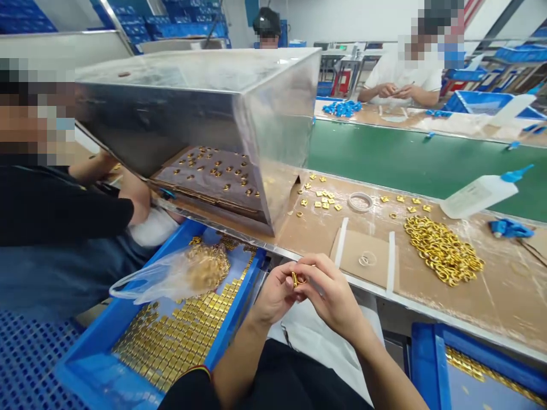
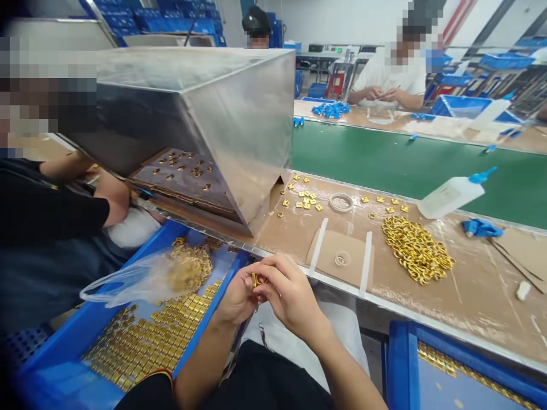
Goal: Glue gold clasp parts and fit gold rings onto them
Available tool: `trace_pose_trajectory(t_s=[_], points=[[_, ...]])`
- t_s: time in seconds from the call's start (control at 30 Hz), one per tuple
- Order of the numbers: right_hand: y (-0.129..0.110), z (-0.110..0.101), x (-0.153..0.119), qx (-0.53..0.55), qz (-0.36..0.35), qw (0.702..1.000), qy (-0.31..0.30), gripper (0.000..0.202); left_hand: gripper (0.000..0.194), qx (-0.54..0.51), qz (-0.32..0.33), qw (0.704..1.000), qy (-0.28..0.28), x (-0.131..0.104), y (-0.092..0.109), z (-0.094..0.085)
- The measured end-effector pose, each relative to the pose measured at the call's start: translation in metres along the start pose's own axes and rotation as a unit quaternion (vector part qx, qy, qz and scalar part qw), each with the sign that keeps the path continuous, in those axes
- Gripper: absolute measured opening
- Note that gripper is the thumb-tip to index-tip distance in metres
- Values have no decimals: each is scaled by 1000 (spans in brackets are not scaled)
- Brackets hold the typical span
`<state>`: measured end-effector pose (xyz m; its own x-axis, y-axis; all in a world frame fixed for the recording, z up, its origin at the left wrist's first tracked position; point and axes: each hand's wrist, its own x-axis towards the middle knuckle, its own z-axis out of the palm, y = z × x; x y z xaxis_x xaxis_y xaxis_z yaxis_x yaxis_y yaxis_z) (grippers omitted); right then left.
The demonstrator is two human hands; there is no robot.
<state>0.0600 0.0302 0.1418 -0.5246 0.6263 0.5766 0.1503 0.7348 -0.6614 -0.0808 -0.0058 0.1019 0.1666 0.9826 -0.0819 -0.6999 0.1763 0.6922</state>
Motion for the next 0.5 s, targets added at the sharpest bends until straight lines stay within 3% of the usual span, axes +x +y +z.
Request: trace_pose_trajectory(t_s=[0.2,0.5], points=[[1,-30,-21,34,28,999,-10,19,47,-14,-49,998,-43,7,-22,14],[3,-49,-35,-43,22,998,-48,19,47,-82,-113,990,-22,7,-39,32]])
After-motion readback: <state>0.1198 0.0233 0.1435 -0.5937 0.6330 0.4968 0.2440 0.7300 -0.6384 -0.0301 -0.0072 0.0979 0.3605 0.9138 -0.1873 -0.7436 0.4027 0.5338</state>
